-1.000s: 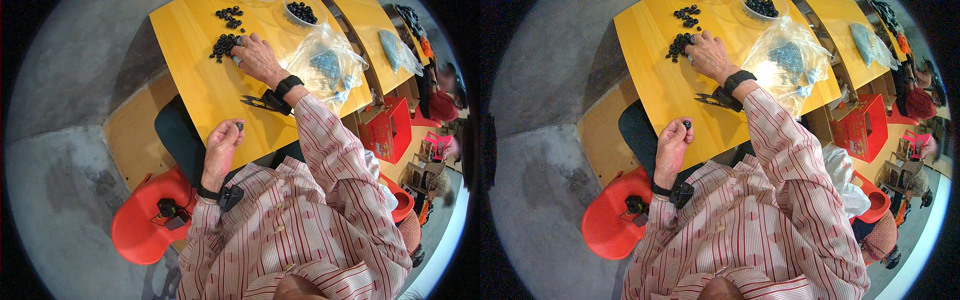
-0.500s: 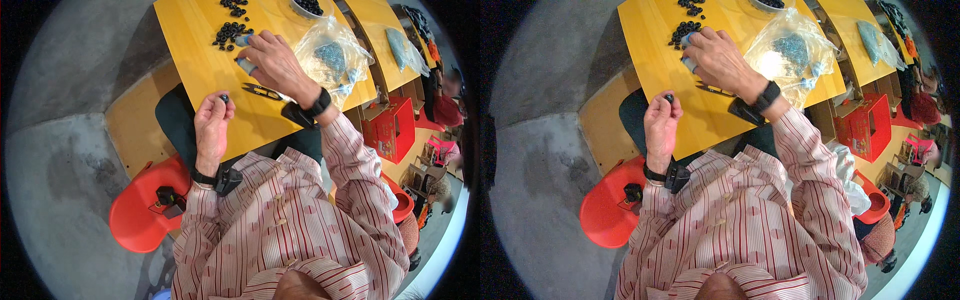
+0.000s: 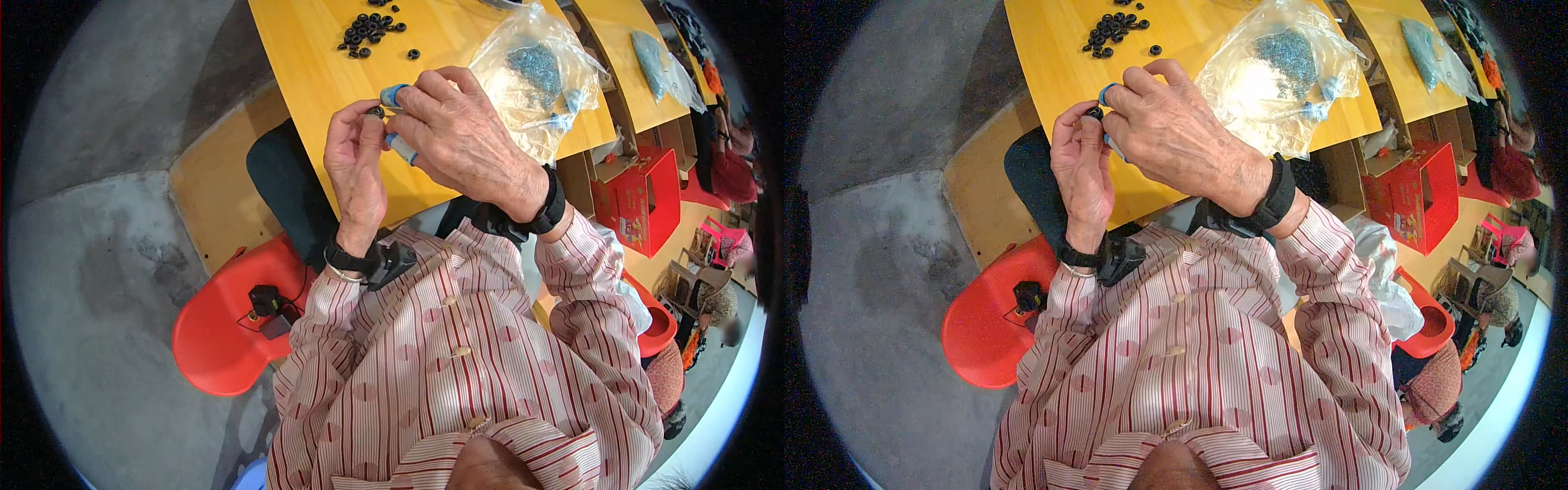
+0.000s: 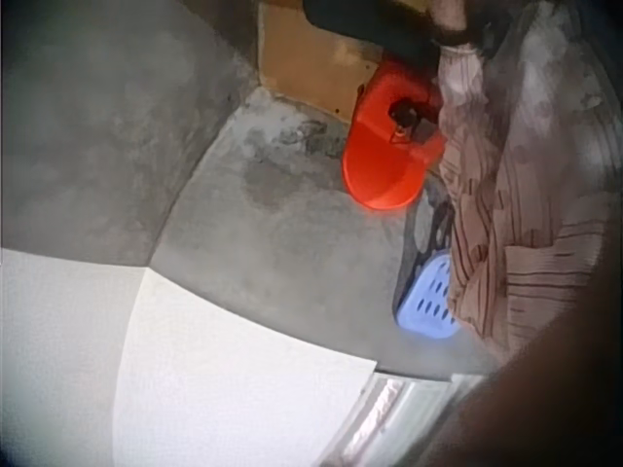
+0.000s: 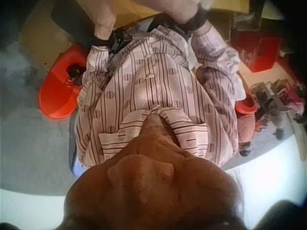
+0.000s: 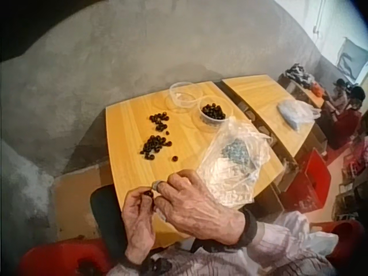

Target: The person assembles small black plastic rings and turquoise blue plastic components by hand at a workbench.

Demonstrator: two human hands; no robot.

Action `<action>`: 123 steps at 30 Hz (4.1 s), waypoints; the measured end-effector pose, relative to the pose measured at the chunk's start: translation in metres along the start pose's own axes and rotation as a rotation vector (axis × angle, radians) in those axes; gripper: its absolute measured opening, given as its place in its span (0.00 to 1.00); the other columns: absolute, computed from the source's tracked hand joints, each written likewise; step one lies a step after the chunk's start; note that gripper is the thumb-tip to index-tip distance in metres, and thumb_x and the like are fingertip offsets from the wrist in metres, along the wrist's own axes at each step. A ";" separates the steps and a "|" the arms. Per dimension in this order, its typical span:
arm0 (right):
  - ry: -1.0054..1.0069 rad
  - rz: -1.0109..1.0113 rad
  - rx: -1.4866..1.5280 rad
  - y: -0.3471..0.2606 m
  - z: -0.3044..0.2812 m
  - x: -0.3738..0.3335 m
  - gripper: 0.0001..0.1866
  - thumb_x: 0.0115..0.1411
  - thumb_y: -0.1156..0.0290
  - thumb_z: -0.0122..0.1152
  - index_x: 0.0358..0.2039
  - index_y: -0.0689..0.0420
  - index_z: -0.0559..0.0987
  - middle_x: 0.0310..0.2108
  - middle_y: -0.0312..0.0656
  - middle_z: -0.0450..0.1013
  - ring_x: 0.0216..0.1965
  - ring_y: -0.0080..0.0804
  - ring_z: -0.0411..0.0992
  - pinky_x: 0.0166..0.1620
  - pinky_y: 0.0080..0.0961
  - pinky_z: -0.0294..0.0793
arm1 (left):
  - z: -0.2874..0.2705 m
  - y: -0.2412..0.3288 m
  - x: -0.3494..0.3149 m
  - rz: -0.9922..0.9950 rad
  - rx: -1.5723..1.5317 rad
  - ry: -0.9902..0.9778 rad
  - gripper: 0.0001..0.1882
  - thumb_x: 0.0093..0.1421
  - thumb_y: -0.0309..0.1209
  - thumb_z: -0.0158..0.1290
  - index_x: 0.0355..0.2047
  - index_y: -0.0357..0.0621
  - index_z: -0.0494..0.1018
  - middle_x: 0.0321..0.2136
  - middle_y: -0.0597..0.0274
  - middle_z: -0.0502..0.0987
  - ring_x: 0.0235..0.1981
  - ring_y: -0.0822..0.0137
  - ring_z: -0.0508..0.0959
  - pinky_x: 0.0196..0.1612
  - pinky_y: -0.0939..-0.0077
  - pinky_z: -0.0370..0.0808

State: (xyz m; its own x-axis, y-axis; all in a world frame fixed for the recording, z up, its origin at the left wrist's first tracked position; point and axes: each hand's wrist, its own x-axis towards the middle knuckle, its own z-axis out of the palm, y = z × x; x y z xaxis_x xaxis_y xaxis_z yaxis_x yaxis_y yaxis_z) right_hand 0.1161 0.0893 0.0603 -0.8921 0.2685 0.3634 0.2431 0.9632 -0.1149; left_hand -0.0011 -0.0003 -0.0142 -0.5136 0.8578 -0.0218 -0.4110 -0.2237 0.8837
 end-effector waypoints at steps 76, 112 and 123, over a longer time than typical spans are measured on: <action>0.145 0.191 0.135 0.011 -0.015 -0.046 0.19 0.44 0.72 0.64 0.41 0.52 0.78 0.30 0.34 0.70 0.34 0.34 0.68 0.39 0.31 0.67 | 0.025 0.020 -0.012 -0.214 0.092 -0.238 0.10 0.65 0.30 0.49 0.42 0.36 0.72 0.33 0.67 0.74 0.34 0.78 0.72 0.40 0.83 0.69; 0.190 0.222 0.231 -0.003 -0.006 -0.055 0.45 0.34 0.79 0.64 0.59 0.46 0.68 0.31 0.36 0.75 0.39 0.36 0.73 0.45 0.32 0.71 | 0.025 0.030 -0.009 -0.382 0.015 -0.236 0.10 0.61 0.29 0.51 0.34 0.32 0.75 0.30 0.62 0.76 0.35 0.73 0.73 0.43 0.78 0.67; 0.300 0.235 0.326 0.004 0.001 -0.062 0.42 0.36 0.77 0.69 0.58 0.49 0.70 0.34 0.36 0.76 0.34 0.33 0.72 0.40 0.28 0.74 | 0.018 0.035 0.004 -0.628 -0.027 -0.338 0.15 0.62 0.38 0.55 0.38 0.36 0.77 0.33 0.67 0.77 0.34 0.79 0.70 0.40 0.83 0.65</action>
State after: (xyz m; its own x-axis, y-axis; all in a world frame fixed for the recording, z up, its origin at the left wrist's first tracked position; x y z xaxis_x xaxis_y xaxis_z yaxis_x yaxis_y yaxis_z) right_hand 0.1726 0.0766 0.0365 -0.6673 0.5160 0.5371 0.2499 0.8345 -0.4911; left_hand -0.0039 0.0036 0.0254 0.0859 0.9239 -0.3729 -0.5731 0.3520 0.7400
